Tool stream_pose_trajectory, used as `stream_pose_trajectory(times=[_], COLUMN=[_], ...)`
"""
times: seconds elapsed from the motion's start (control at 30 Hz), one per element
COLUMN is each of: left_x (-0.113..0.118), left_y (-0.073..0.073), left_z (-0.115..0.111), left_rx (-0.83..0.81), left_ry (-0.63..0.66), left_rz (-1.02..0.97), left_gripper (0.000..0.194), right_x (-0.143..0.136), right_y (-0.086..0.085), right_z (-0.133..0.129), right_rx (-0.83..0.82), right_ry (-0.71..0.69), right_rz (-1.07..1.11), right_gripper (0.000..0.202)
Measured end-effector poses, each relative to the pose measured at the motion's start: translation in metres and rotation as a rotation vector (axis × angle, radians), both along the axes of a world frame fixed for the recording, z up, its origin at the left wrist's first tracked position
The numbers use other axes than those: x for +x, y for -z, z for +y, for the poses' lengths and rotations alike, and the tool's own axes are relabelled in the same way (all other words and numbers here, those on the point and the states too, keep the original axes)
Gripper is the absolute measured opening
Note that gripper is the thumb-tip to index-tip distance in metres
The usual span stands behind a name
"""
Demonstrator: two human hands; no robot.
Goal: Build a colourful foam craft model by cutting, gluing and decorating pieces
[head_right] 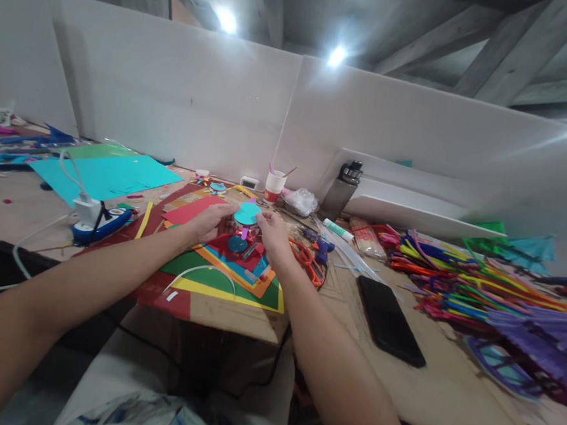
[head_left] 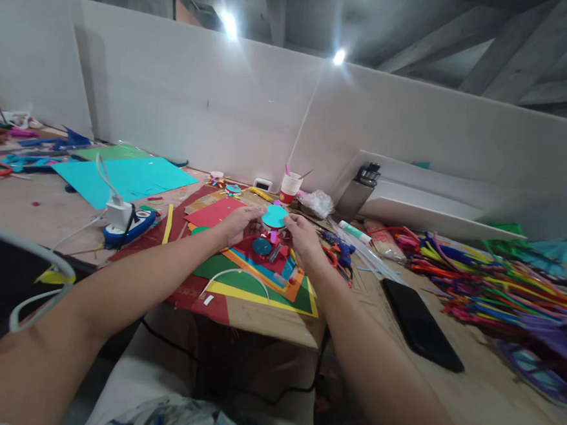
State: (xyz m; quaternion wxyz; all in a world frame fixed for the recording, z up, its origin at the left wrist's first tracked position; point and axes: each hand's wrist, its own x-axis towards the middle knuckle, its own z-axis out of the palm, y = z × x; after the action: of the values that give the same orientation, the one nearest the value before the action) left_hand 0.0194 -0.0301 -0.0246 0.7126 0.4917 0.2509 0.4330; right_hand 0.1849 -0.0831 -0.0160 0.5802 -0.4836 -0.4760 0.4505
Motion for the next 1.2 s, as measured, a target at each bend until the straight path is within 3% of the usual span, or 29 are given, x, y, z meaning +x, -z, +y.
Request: stream_pose_trajectory(times=[0.3,0.7,1.0,1.2], left_x=[0.002,0.003,0.001,0.001], left_y=[-0.004,-0.010,-0.011,-0.015], left_z=[-0.007,-0.011,-0.011,-0.014], left_rx=[0.128,0.454,0.511,0.452], left_ry=[-0.081,-0.191,-0.203,-0.180], left_rz=[0.082,0.181,0.249,0.243], left_gripper=[0.035,0.035,0.032,0.034], right_x=[0.002,0.003,0.002,0.004], right_y=[0.001,0.001,0.002,0.003], right_z=[0.001,0.000,0.001,0.002], right_rx=[0.035,0.160,0.133,0.121], right_ry=[0.005,0.000,0.034,0.010], right_rz=[-0.044,-0.167,-0.142,-0.129], right_gripper=[0.034,0.025,0.027,0.024])
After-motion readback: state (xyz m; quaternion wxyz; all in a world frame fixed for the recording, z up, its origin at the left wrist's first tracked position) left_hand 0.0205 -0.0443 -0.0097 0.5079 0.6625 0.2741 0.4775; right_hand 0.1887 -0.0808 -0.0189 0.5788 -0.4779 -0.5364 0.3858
